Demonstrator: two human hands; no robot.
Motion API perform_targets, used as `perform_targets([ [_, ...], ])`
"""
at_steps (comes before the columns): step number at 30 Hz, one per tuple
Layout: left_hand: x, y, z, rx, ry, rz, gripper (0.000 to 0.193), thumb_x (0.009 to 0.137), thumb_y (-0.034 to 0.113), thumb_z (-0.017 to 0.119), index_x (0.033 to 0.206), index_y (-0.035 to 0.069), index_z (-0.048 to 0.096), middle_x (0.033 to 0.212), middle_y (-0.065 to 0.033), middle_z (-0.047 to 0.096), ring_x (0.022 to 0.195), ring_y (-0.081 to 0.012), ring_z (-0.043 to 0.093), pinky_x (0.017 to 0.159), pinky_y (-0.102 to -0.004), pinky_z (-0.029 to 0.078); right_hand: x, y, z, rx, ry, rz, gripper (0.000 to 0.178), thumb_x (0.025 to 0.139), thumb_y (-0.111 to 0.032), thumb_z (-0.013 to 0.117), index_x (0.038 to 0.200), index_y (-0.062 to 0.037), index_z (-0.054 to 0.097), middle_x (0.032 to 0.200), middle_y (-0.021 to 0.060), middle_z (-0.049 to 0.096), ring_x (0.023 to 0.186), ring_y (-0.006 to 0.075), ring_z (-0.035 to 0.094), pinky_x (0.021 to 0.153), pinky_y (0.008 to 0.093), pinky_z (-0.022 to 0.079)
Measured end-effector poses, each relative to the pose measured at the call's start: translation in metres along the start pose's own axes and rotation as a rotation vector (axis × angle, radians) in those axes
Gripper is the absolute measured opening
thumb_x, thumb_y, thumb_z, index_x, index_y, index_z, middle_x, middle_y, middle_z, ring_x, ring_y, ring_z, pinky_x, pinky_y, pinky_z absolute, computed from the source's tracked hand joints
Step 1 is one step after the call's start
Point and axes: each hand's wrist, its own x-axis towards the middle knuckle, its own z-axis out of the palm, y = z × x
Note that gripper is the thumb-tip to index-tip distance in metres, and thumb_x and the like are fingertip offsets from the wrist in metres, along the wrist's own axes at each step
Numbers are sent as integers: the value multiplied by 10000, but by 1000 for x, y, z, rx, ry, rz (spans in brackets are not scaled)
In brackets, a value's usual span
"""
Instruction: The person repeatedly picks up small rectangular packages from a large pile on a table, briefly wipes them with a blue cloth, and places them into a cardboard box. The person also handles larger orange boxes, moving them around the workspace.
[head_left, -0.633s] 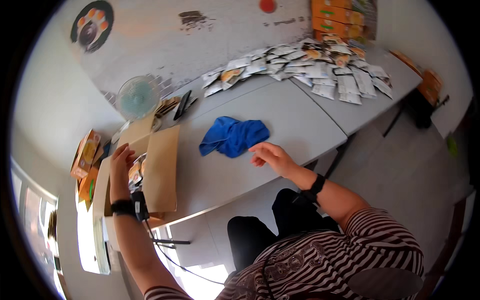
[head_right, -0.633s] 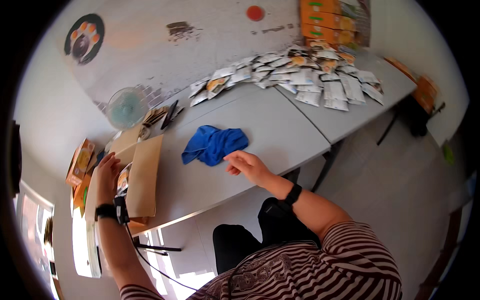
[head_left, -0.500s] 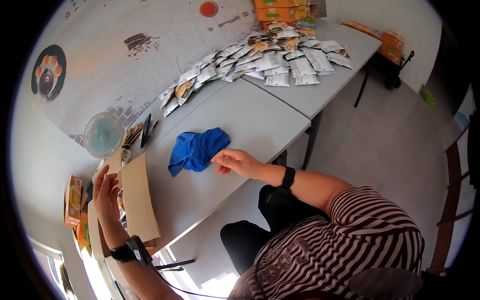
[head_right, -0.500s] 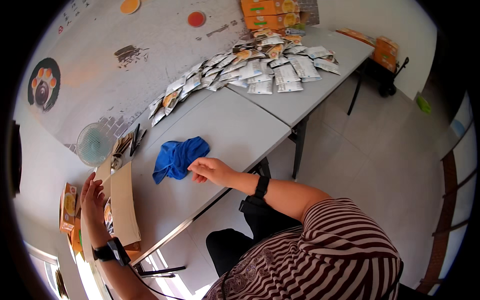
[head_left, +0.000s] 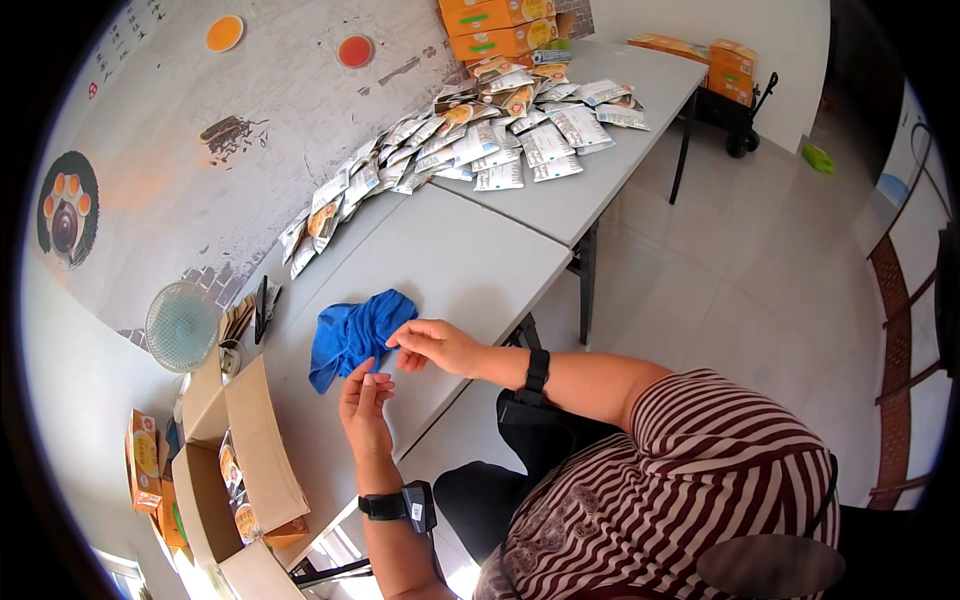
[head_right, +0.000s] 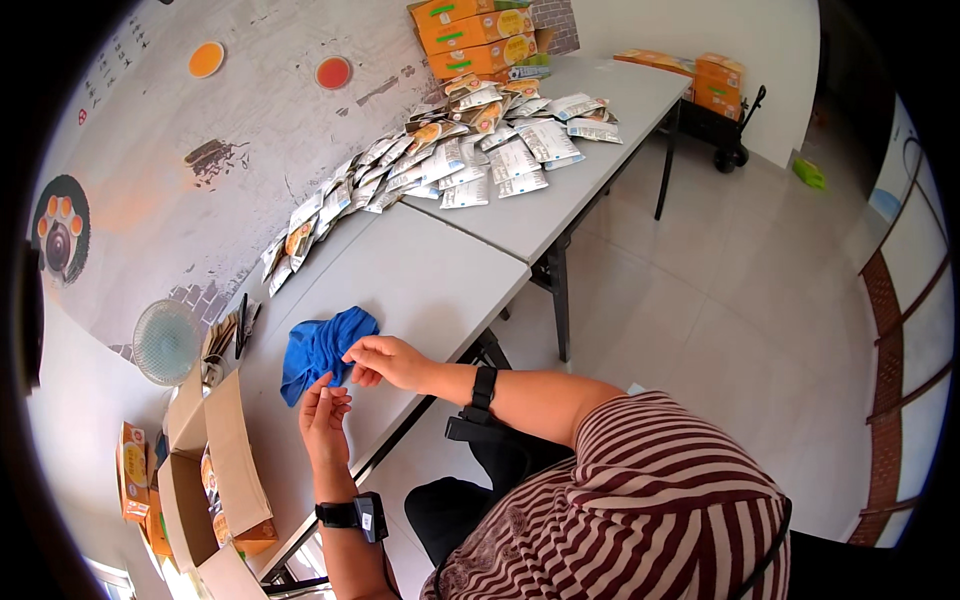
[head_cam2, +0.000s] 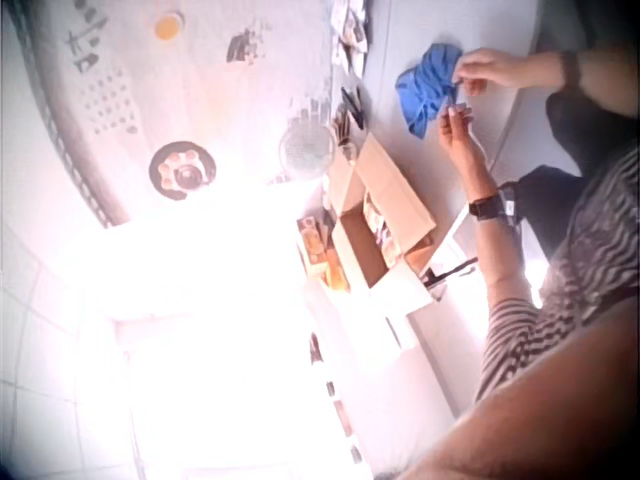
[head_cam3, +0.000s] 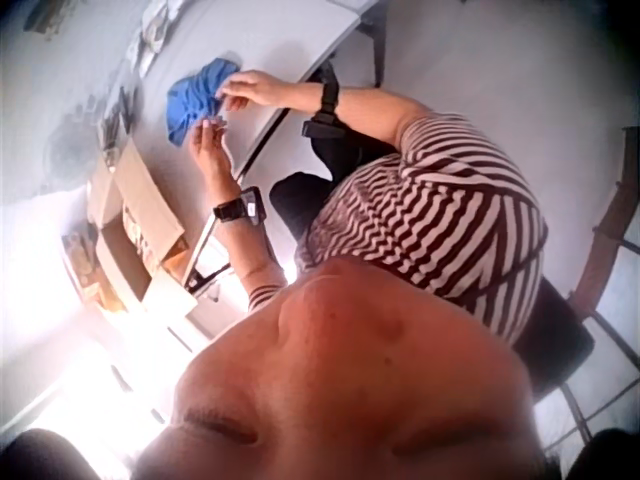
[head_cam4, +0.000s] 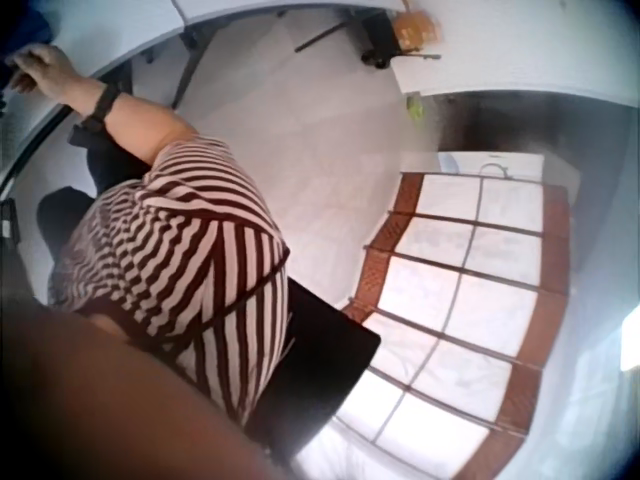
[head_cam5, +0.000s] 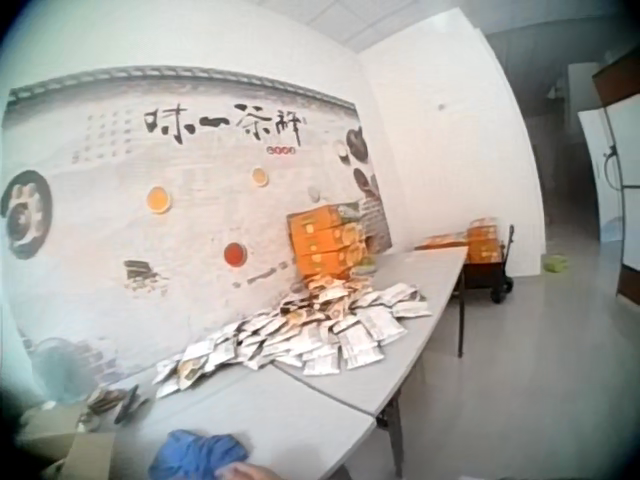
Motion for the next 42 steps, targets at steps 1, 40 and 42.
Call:
perform_targets([
  [1,2,-7,1,-6,7,13,274,925,147,536,1153,-4,562,880,-61,635,776,-124,583,699,-233,447,0,-1,-1,0,1,-1,322,975,-316,445,1054,-39,588,847,49,635,772,120,600,704,257,487],
  [40,1,-27,-7,-23,128,60,223,925,109,533,1108,-6,585,840,-58,632,746,-110,567,698,-229,451,46,-121,-384,-534,950,510,323,930,-346,515,979,-27,541,833,100,574,632,150,546,453,243,430],
  [42,2,-26,-4,-38,122,59,223,926,111,531,1108,-7,585,840,-59,631,745,-111,566,695,-230,450,41,-123,-385,-300,929,396,202,906,-225,546,856,-32,511,735,74,538,587,120,532,421,215,379],
])
